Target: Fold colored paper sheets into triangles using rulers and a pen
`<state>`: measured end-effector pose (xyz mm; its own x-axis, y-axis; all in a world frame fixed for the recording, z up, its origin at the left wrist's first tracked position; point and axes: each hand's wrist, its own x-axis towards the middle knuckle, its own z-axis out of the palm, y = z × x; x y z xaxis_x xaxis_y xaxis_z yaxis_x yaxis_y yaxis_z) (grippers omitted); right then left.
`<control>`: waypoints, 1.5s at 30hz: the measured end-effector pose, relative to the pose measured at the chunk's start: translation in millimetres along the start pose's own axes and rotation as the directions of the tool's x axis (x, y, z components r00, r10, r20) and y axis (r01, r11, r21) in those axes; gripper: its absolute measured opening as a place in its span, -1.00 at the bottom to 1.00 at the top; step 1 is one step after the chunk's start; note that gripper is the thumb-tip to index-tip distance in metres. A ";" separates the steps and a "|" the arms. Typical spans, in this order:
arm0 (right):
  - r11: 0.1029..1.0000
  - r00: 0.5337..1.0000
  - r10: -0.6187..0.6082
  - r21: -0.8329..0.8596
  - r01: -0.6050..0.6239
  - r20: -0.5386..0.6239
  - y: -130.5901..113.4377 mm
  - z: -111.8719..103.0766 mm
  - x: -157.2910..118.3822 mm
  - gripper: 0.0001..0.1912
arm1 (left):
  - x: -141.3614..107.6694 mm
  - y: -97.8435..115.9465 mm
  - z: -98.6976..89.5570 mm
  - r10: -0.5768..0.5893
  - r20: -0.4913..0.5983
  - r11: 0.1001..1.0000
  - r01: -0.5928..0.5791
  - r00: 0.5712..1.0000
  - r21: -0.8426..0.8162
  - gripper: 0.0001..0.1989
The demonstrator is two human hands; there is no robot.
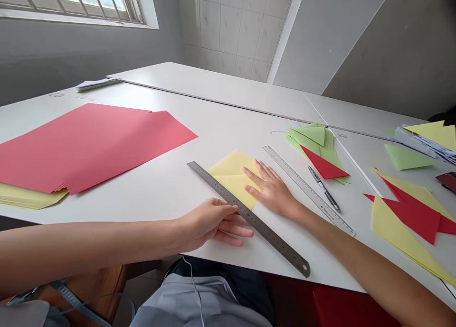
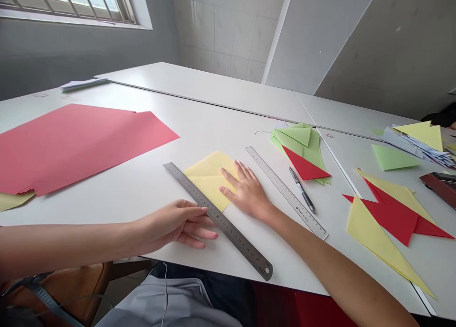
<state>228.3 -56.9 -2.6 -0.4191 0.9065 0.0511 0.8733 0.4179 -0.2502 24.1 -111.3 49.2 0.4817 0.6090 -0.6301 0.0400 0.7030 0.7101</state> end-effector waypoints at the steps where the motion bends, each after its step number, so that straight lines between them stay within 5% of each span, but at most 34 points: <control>1: 1.000 1.000 0.000 -0.002 0.000 0.001 -0.1 -0.1 -0.1 -0.39 | 1.3 0.1 -1.6 -0.001 0.009 1.000 0.001 1.000 0.008 -0.81; 15: 1.000 1.000 0.002 -0.014 -0.002 -0.012 0.7 2.3 -1.4 -0.39 | 8.0 -1.7 -11.9 -0.048 0.106 0.971 0.022 0.993 0.240 -0.65; 18: 1.000 1.000 0.004 -0.010 -0.004 -0.013 0.1 1.7 -2.0 -0.39 | 1.5 -0.1 -13.4 -0.009 0.178 0.913 -0.064 0.984 0.403 -0.58; 20: 1.000 1.000 0.009 -0.010 -0.010 -0.009 -0.7 0.9 -2.5 -0.39 | -4.5 4.3 -20.1 0.121 0.192 0.830 -0.205 0.974 0.519 -0.59; 23: 1.000 1.000 0.015 -0.007 -0.015 -0.005 -1.5 0.0 -3.0 -0.39 | -9.9 13.0 -44.4 0.426 0.185 0.601 -0.430 0.886 0.673 -0.67; 26: 1.000 1.000 0.014 -0.007 -0.014 -0.011 -1.7 -0.8 -3.0 -0.39 | -7.7 15.1 -77.3 0.586 0.239 0.345 -0.506 0.774 0.791 -0.54; 28: 1.000 1.000 0.017 -0.006 -0.017 -0.009 -1.5 -1.8 -2.6 -0.39 | -4.2 11.0 -94.4 0.585 0.409 -0.153 -0.399 0.701 0.904 -0.48; 29: 1.000 1.000 0.020 -0.005 -0.020 -0.004 -1.5 -2.4 -2.4 -0.39 | -2.6 8.0 -99.9 0.544 0.465 -0.297 -0.358 0.698 0.885 -0.44; 31: 1.000 1.000 0.026 -0.002 -0.026 0.007 -1.2 -3.7 -1.9 -0.39 | -0.3 1.9 -104.4 0.505 0.508 -0.441 -0.297 0.698 0.847 -0.40; 45: 0.999 1.000 0.018 -0.035 -0.018 0.013 3.0 -7.5 0.5 -0.37 | 1.2 -20.5 -71.4 0.552 0.547 -0.429 -0.348 0.629 0.834 -0.37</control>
<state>232.6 -54.7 3.9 -0.4065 0.9130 0.0344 0.8888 0.4038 -0.2168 -38.7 -98.7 11.5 0.8038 0.5708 0.1676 0.5450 -0.8195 0.1770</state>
